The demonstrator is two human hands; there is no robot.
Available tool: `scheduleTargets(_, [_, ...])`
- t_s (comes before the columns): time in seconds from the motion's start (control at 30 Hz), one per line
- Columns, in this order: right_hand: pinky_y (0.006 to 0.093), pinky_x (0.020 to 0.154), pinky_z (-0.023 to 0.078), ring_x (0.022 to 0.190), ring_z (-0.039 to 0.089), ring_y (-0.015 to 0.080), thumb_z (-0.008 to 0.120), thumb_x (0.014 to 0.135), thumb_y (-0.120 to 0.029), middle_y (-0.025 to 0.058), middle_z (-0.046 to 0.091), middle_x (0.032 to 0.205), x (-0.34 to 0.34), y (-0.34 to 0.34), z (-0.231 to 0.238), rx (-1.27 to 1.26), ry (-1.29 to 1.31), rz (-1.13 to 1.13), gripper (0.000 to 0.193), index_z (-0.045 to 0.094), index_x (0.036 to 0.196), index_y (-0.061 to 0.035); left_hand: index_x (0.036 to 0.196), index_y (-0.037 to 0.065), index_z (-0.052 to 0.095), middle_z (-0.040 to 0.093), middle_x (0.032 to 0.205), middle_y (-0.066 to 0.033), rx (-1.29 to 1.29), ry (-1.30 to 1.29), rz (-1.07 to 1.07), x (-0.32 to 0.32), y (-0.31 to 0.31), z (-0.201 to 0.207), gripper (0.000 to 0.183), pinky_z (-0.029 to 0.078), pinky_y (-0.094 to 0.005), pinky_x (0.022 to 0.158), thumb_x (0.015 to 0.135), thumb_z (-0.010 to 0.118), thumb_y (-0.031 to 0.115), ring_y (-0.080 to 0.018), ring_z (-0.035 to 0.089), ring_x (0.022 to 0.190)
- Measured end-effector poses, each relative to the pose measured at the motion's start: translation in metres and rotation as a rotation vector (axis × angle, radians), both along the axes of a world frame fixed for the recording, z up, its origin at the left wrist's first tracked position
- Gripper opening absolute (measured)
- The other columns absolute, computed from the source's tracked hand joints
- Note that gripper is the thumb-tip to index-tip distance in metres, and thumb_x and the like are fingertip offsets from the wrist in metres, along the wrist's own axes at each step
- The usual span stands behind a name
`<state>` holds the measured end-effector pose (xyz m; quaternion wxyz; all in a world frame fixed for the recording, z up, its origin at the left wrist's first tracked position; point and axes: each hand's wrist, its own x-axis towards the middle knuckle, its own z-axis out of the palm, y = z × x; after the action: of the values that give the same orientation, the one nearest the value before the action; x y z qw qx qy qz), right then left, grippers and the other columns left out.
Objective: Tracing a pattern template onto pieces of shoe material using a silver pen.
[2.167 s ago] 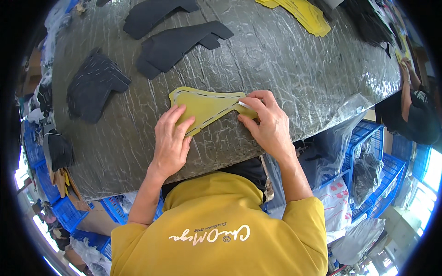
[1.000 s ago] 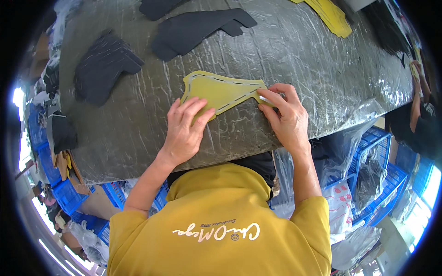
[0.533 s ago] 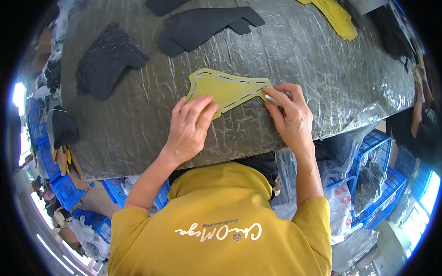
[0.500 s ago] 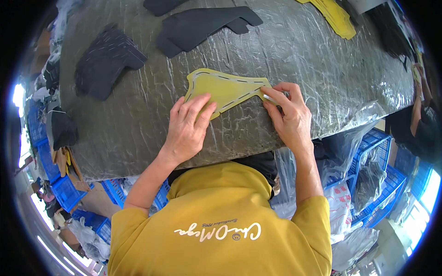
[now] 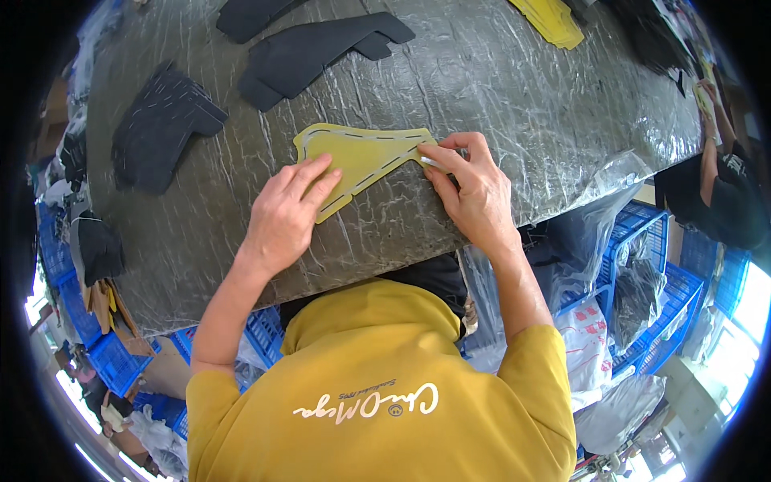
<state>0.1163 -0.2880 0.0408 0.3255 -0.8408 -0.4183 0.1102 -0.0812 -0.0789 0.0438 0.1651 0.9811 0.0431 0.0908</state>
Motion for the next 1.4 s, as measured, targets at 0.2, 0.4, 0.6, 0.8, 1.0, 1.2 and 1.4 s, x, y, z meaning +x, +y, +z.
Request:
scheduleTargets(0.2, [0.0356, 0.075, 0.058, 0.089, 0.07, 0.0232, 0.079, 0.087, -0.015, 0.0043, 0.066, 0.11, -0.003, -0.007, -0.012, 0.072, -0.01, -0.027, 0.025, 0.077, 0.111, -0.0156, 0.131, 0.003, 0.065, 0.059, 0.138, -0.0057, 0.046, 0.065, -0.083, 0.009, 0.007, 0.005, 0.056, 0.051, -0.0378, 0.095, 0.076, 0.062, -0.008, -0.0253, 0.057, 0.107])
scheduleTargets(0.4, [0.0363, 0.077, 0.057, 0.091, 0.07, 0.0251, 0.077, 0.088, -0.013, 0.0053, 0.067, 0.109, 0.003, 0.0, 0.007, -0.029, -0.016, 0.018, 0.019, 0.077, 0.107, -0.0118, 0.132, 0.002, 0.063, 0.055, 0.146, -0.0065, 0.02, 0.089, -0.125, 0.011, 0.017, 0.008, 0.056, 0.048, -0.0408, 0.104, 0.077, 0.063, -0.008, -0.0265, 0.056, 0.117])
scheduleTargets(0.6, [0.0354, 0.071, 0.052, 0.082, 0.064, 0.0251, 0.07, 0.096, -0.015, 0.0074, 0.066, 0.096, -0.012, 0.021, 0.039, 0.207, -0.049, 0.067, 0.012, 0.077, 0.099, -0.0048, 0.133, 0.005, 0.06, 0.052, 0.147, -0.0089, -0.05, 0.074, -0.178, 0.012, 0.029, -0.006, 0.054, 0.037, -0.0481, 0.121, 0.081, 0.063, -0.005, -0.0304, 0.045, 0.141])
scheduleTargets(0.8, [0.0394, 0.079, 0.044, 0.084, 0.062, 0.0266, 0.072, 0.092, -0.011, 0.0054, 0.066, 0.09, -0.045, 0.045, 0.024, 0.234, 0.132, 0.336, 0.008, 0.068, 0.099, -0.0078, 0.139, 0.014, 0.058, 0.051, 0.148, -0.0073, -0.126, 0.043, -0.204, 0.015, 0.031, -0.008, 0.062, 0.039, -0.0463, 0.12, 0.08, 0.067, -0.003, -0.0306, 0.047, 0.138])
scheduleTargets(1.0, [0.0403, 0.084, 0.043, 0.085, 0.063, 0.0265, 0.073, 0.091, -0.01, 0.0046, 0.068, 0.091, -0.055, 0.054, 0.012, 0.236, 0.026, 0.413, 0.009, 0.069, 0.099, -0.0096, 0.142, 0.018, 0.056, 0.05, 0.151, -0.0048, -0.113, 0.02, -0.234, 0.018, 0.031, -0.005, 0.067, 0.039, -0.0456, 0.119, 0.079, 0.07, 0.001, -0.0294, 0.047, 0.136])
scheduleTargets(1.2, [0.0412, 0.086, 0.043, 0.083, 0.063, 0.0271, 0.072, 0.091, -0.009, 0.0042, 0.068, 0.087, -0.051, 0.056, 0.015, 0.228, -0.039, 0.449, 0.009, 0.067, 0.098, -0.0102, 0.143, 0.018, 0.057, 0.049, 0.151, -0.0044, -0.067, 0.086, -0.218, 0.017, 0.03, -0.001, 0.066, 0.03, -0.0499, 0.125, 0.08, 0.07, 0.003, -0.0278, 0.045, 0.139])
scheduleTargets(1.4, [0.0425, 0.088, 0.043, 0.081, 0.063, 0.0275, 0.069, 0.093, -0.01, 0.0049, 0.065, 0.083, -0.028, 0.046, 0.015, 0.192, -0.172, 0.344, 0.006, 0.064, 0.097, -0.0102, 0.143, 0.017, 0.059, 0.048, 0.153, -0.0052, -0.026, 0.154, -0.214, 0.021, 0.026, 0.007, 0.067, 0.024, -0.0512, 0.127, 0.08, 0.063, -0.005, -0.0267, 0.043, 0.141])
